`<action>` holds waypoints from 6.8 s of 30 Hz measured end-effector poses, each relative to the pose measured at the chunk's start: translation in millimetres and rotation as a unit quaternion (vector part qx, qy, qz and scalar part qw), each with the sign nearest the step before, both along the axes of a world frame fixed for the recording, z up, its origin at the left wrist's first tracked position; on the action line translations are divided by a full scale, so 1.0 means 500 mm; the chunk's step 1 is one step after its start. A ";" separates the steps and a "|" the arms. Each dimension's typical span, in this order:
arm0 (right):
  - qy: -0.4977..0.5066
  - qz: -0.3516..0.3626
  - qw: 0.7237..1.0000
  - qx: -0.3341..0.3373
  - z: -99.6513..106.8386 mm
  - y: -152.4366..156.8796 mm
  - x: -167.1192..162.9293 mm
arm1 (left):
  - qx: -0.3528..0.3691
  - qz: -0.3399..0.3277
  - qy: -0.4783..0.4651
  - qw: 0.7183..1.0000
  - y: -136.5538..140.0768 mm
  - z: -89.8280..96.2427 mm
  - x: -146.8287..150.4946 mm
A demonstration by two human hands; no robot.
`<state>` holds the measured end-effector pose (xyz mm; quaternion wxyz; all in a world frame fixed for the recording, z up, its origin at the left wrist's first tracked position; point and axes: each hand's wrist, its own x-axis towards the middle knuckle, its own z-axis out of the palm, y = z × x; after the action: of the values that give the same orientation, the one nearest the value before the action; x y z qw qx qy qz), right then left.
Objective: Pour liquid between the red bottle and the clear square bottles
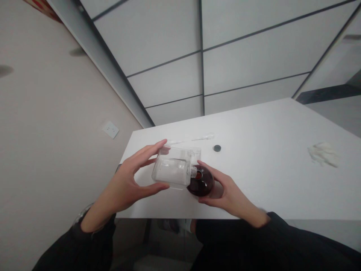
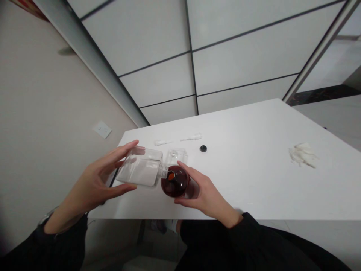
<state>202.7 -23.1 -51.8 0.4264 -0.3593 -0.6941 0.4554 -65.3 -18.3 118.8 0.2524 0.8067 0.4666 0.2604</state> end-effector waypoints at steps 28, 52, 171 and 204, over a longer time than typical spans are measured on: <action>0.022 0.001 1.000 0.002 0.001 0.002 -0.002 | 0.078 -0.095 0.123 0.985 0.020 0.064 0.034; 0.027 0.001 1.000 0.003 0.009 0.002 -0.002 | 0.080 -0.110 0.196 0.971 0.028 0.099 0.060; 0.037 0.010 0.999 -0.013 0.009 0.005 0.002 | 0.025 -0.104 0.288 0.952 0.057 0.132 0.070; 0.046 -0.003 0.999 0.019 0.007 0.005 0.001 | 0.102 -0.197 0.363 0.905 0.051 0.168 0.152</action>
<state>203.2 -20.7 -48.3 0.4657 -0.3317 -0.6813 0.4571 10.5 7.4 202.7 0.0283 0.9424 0.3279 -0.0590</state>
